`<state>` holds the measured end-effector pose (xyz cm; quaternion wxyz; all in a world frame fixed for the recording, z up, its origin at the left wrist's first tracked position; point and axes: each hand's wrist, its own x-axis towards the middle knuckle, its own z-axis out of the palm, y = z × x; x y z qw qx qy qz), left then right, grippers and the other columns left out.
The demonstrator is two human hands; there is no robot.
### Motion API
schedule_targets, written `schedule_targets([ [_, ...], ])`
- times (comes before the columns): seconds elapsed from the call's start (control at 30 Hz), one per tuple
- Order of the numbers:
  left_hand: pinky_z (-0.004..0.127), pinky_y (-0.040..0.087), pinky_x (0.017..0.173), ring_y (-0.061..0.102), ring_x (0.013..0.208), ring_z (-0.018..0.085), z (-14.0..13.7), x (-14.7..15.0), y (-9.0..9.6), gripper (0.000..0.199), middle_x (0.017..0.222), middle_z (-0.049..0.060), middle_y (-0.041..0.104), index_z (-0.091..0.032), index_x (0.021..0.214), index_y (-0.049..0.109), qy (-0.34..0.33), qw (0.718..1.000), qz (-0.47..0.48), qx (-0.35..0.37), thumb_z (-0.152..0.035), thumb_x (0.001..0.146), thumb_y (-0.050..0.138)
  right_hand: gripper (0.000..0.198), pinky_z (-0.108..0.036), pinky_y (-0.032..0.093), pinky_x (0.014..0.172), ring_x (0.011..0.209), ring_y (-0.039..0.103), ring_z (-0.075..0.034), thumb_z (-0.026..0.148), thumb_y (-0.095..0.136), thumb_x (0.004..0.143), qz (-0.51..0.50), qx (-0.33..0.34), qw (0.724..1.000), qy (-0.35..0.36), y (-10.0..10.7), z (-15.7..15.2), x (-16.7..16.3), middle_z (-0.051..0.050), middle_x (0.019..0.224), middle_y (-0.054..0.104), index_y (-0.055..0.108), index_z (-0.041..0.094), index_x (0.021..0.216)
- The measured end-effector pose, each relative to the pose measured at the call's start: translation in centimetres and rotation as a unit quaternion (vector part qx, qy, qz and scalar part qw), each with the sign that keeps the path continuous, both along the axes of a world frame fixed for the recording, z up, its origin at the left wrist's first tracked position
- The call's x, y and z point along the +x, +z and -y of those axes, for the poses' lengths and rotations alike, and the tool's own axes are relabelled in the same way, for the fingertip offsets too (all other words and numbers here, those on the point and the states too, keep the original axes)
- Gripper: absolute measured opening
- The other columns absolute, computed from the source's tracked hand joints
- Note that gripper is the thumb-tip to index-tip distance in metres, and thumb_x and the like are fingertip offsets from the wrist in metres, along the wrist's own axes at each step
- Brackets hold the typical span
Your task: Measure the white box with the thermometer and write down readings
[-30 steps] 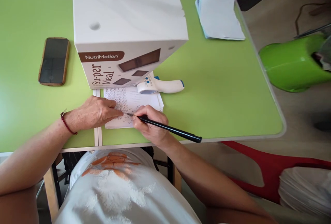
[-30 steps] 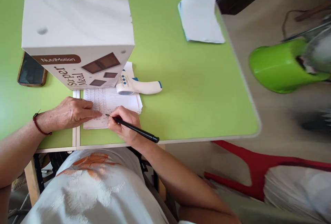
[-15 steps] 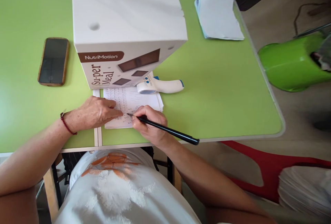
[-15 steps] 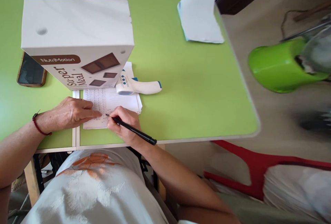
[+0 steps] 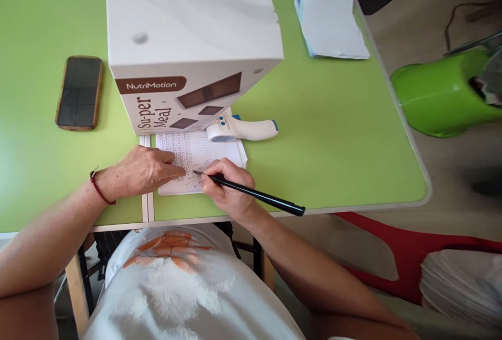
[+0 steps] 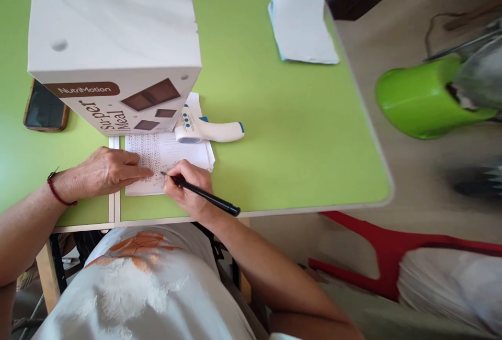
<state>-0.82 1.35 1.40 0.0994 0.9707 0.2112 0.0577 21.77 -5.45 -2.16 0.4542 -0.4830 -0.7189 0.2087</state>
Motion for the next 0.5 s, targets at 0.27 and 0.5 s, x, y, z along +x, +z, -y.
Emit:
schedule_targets([
  [0.27,0.029,0.023,0.048,0.057,0.057,0.014,0.03,-0.07,-0.02,0.024,0.074,0.001,0.063,-0.023,0.099,0.074,0.0,1.0,0.004,0.001,-0.013,0.094,0.053,0.017,-0.021,0.045,0.047,0.045,0.055,-0.01,0.016,0.062,0.083,0.005,0.001,1.0,-0.001,0.09,-0.05,0.05,0.007,0.055,0.06,0.051,0.026,0.074],
  [0.5,0.029,0.024,0.048,0.057,0.057,0.013,0.03,-0.04,0.05,0.023,0.074,0.001,0.063,-0.023,0.098,0.074,0.0,1.0,-0.001,0.002,-0.014,0.094,0.054,0.016,-0.022,0.045,0.048,0.046,0.055,-0.011,0.018,0.062,0.083,0.008,-0.005,1.0,-0.019,-0.16,0.14,0.04,0.007,0.056,0.062,0.052,0.026,0.073],
])
